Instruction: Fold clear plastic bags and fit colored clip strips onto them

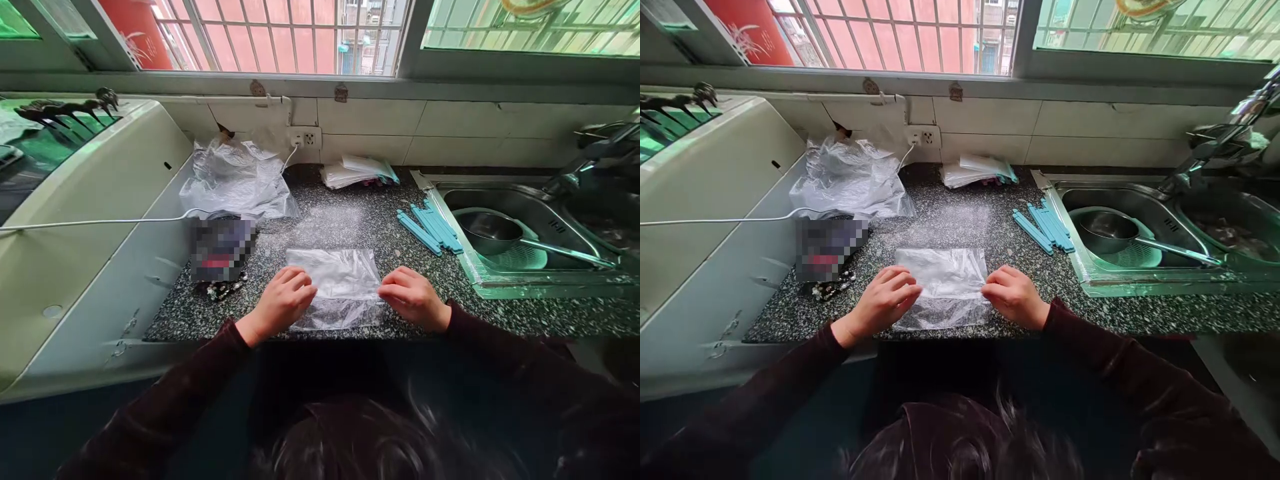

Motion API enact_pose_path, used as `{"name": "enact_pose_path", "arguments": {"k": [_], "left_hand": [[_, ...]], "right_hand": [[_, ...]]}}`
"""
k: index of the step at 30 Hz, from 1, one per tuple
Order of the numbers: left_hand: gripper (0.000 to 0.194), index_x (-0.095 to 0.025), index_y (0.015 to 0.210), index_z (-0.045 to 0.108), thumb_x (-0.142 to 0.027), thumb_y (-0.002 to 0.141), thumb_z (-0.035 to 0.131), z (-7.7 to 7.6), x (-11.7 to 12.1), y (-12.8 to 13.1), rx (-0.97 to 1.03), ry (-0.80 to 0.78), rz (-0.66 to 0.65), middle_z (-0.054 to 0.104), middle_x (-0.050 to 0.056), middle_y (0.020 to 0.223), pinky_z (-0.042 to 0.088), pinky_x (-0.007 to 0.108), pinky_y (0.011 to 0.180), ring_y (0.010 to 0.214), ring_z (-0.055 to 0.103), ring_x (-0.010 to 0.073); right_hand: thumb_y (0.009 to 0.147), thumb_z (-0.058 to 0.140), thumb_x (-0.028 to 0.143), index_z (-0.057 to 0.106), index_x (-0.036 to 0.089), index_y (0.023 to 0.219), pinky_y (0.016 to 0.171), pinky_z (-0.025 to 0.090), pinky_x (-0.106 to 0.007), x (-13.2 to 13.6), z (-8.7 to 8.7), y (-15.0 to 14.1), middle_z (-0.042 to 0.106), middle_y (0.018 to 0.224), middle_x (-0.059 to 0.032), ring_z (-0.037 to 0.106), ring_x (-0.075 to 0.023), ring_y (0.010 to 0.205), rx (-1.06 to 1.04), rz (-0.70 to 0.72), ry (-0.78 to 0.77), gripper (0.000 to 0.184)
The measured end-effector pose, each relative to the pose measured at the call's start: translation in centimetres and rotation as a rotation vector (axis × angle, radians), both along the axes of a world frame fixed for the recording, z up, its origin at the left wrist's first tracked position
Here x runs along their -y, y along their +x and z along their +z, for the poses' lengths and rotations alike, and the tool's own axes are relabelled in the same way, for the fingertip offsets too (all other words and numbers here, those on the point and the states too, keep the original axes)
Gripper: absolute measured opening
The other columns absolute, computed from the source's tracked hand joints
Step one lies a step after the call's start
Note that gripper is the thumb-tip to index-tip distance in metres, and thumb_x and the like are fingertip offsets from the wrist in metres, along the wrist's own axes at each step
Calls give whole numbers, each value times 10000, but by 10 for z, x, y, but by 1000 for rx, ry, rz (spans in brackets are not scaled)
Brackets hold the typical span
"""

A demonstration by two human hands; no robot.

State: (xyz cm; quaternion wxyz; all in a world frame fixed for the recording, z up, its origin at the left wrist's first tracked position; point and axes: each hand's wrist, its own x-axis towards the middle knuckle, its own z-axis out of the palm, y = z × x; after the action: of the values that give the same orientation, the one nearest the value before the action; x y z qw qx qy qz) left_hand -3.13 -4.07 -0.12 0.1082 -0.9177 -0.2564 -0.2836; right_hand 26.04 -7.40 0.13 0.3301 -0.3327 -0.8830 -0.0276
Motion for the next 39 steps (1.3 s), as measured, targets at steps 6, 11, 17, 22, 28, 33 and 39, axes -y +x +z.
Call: {"name": "enact_pose_path", "arguments": {"k": [6,11,17,22,28,33,39], "left_hand": [[89,-172,801,605,-150,842,529,-17,13,-2,-5,-67,-83,610,47,810,459,312,763,846,537,177],[80,-161,825,613,-150,842,535,-21,18,-3,6,-131,-134,627,57,858,475,296,753,835,547,167],[181,-166,813,623,-333,849,562,-12,22,-1,8,-218,-217,643,76,894,494,316,797,860,573,177],[480,-160,1123,593,-522,810,558,-15,25,5,-101,-250,-196,628,128,1108,476,376,873,1012,565,240],[391,-175,1086,616,-462,825,573,-22,28,8,-131,-236,-199,633,109,1059,467,368,870,985,569,232],[359,-169,1051,617,-449,830,575,-23,31,10,-101,-210,-213,637,101,1029,474,359,848,955,573,222],[270,-164,1007,610,-379,846,580,-23,33,11,-100,-181,-259,642,82,982,475,335,844,925,574,195]], "right_hand": [[837,556,149,611,196,795,633,426,-270,14,-14,1,617,735,-36,483,-136,696,57,-7,3,83],[836,556,162,617,194,787,642,416,-279,20,-16,4,623,749,-39,482,-137,698,96,-1,-11,85],[835,573,234,628,196,813,664,409,-291,25,-18,10,629,777,-44,489,-149,736,144,30,-46,70],[846,556,280,616,195,787,677,413,-313,28,-18,13,636,778,-48,497,-158,742,157,107,-20,119],[846,555,246,623,200,805,679,460,-313,5,-3,17,640,795,-63,553,-166,758,-4,-39,-89,92],[803,548,190,649,186,881,746,495,-359,-34,0,21,657,879,-84,593,-213,842,10,-286,-278,128],[713,513,86,654,188,922,776,494,-315,-57,-1,23,670,942,-55,604,-178,863,49,-248,-635,272]]}}
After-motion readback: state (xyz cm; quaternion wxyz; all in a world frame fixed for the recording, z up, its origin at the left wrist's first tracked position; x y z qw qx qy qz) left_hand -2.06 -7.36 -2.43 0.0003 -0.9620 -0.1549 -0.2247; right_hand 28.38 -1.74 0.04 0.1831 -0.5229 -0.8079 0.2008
